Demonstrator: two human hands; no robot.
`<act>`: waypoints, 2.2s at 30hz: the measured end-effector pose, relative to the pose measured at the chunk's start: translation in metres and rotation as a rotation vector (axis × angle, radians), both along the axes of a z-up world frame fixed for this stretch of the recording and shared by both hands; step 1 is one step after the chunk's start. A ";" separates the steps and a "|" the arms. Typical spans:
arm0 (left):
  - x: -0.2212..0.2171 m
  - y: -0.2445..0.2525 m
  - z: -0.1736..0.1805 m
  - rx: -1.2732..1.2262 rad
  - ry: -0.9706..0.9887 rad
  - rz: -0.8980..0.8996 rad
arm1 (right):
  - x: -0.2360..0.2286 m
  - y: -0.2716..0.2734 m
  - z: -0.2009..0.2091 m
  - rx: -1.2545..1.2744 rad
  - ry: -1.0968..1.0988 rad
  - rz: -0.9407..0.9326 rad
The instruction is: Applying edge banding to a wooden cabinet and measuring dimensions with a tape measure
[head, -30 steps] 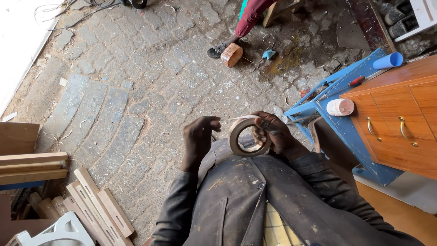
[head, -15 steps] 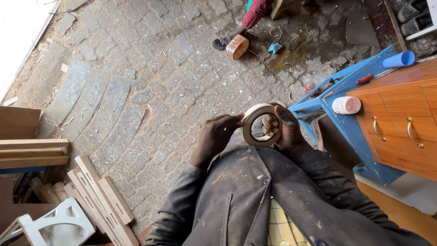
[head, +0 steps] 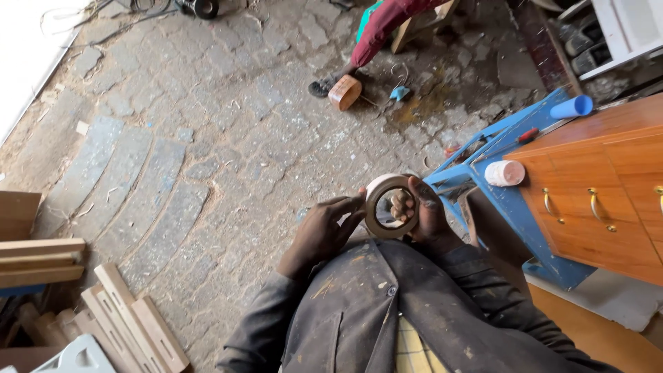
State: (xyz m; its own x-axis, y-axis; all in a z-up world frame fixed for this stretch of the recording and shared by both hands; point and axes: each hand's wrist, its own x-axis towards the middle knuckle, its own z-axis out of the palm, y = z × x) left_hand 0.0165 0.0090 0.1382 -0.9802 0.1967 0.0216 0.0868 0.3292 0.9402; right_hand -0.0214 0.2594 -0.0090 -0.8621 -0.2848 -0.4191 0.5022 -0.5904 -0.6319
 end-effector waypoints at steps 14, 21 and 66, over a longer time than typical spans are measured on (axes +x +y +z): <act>-0.008 0.010 -0.061 0.190 -0.315 0.140 | -0.002 -0.009 0.038 0.021 0.025 -0.022; -0.010 0.005 -0.063 0.115 -0.519 0.116 | -0.002 -0.011 0.043 0.097 0.051 0.001; -0.007 0.031 -0.021 1.038 -0.507 0.070 | -0.014 -0.033 0.086 1.005 0.551 0.208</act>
